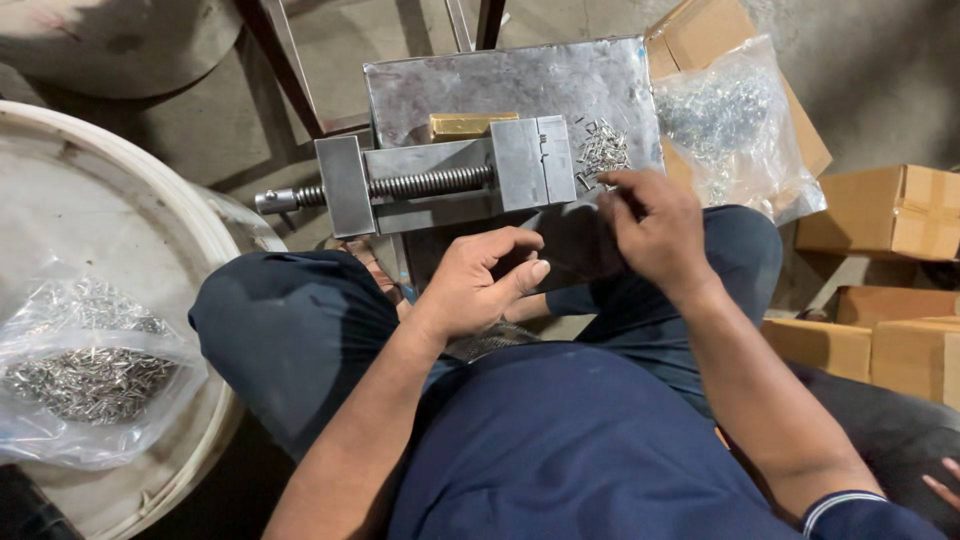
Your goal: The person sits cross-legged and uses a bench vise to bend small metal pins. They pick up pins from a pile, insert them into the vise jaws, and tighten the screw to bend the metal before removing them.
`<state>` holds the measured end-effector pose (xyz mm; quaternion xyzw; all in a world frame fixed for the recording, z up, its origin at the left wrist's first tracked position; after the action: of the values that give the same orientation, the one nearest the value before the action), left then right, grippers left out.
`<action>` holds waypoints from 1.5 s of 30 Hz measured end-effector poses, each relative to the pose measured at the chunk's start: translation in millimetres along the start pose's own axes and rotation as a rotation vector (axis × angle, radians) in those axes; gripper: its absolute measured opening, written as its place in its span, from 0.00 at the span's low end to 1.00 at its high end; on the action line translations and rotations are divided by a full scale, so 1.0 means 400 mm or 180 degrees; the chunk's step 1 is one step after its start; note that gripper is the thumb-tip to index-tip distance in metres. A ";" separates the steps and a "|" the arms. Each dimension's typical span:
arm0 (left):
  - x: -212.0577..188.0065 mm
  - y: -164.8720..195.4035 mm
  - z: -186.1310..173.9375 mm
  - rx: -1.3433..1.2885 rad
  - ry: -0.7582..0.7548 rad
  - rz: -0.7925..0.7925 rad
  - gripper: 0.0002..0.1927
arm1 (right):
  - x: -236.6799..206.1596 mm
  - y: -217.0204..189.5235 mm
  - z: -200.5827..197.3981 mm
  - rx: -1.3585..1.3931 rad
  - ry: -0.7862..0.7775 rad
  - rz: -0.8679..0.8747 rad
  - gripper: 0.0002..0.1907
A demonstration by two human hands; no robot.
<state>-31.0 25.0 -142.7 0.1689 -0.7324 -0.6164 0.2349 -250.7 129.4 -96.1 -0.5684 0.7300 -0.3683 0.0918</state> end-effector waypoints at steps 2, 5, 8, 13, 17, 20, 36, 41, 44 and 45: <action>0.000 0.005 -0.002 0.0033 -0.0002 -0.0042 0.16 | -0.013 0.002 0.010 -0.0100 -0.0092 -0.0092 0.10; 0.000 0.012 -0.003 0.0089 0.0008 -0.0056 0.15 | -0.016 -0.006 0.021 -0.0274 -0.0094 -0.0118 0.10; -0.003 0.017 -0.001 0.0029 0.0045 -0.0046 0.15 | -0.009 -0.013 0.030 -0.0478 -0.0086 -0.0103 0.09; -0.003 0.014 0.001 -0.0067 -0.0003 -0.0284 0.15 | -0.005 -0.013 0.037 -0.0559 -0.0181 -0.0007 0.06; -0.002 0.014 0.000 -0.0032 0.0036 -0.0099 0.15 | -0.038 -0.022 0.041 -0.0465 -0.0267 0.0198 0.08; -0.006 0.017 0.000 -0.0108 0.0020 -0.0136 0.14 | -0.060 -0.029 0.043 -0.0373 -0.0278 0.0290 0.10; -0.006 0.019 -0.004 0.0078 0.0018 -0.0153 0.15 | 0.002 0.008 -0.003 -0.0356 -0.0719 -0.0247 0.09; -0.006 0.009 -0.001 -0.0045 0.0032 -0.0134 0.15 | -0.003 0.026 0.004 -0.0300 -0.0657 -0.0165 0.08; -0.001 0.006 0.000 -0.0047 0.0027 -0.0091 0.15 | -0.014 0.017 0.012 -0.0024 -0.0425 -0.0165 0.08; 0.001 0.005 0.001 -0.0023 0.0028 -0.0052 0.15 | -0.020 0.009 0.015 0.0184 -0.0320 -0.0169 0.07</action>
<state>-31.7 25.5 -140.6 0.1768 -0.7276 -0.6202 0.2337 -247.4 134.4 -105.0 -0.6024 0.6982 -0.3626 0.1349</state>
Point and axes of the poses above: each hand's wrist, its own x-axis towards the middle knuckle, its own z-axis out of the palm, y = z × x, the point moved 1 cm from there along x, towards the middle knuckle, and after that the axes turned 9 degrees about x, right-handed, at the moved point
